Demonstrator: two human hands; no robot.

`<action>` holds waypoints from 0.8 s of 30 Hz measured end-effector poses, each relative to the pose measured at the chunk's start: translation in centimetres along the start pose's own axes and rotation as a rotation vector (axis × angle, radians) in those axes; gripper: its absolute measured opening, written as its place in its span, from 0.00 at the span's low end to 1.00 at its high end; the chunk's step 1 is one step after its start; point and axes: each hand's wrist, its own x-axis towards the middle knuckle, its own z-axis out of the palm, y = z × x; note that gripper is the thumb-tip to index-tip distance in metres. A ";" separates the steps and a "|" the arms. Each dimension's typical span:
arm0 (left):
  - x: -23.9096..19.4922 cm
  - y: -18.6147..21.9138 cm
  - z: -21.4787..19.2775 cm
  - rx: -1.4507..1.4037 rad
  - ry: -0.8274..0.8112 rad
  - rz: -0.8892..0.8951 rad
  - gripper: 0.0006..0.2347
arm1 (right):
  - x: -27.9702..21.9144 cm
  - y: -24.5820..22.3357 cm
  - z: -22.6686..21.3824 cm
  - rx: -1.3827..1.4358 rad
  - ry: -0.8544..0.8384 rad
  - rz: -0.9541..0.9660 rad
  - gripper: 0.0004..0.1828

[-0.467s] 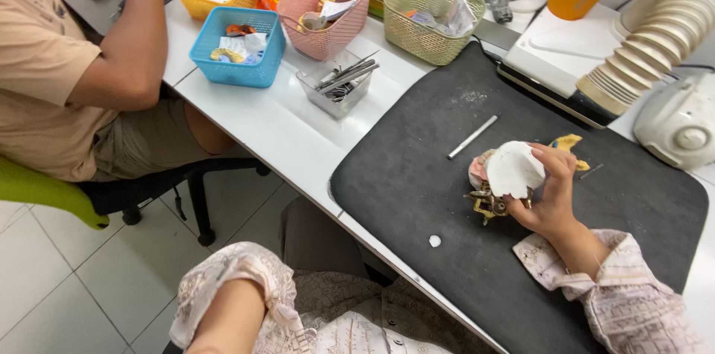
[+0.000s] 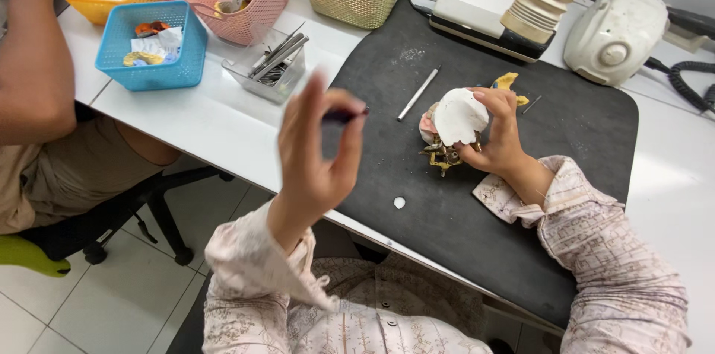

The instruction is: The person uses a small abrasive block to rub the surface of a mounted dental prosthesis, then uses a metal hand tool to scrape a yellow dental impression. Finally, the person uses a rotary handpiece to grind a small white tooth-like object.

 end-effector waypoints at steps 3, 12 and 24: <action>0.6 -5.9 6.7 -0.222 -0.096 -0.383 0.21 | -0.1 0.0 -0.2 -0.009 -0.002 0.010 0.45; -3.0 -15.5 16.7 -0.786 -0.366 -0.994 0.17 | 0.5 -0.2 -0.6 -0.029 -0.009 -0.001 0.44; -3.2 -13.5 14.6 -0.962 -0.396 -1.114 0.26 | 0.5 -0.5 -0.5 0.000 -0.021 0.015 0.43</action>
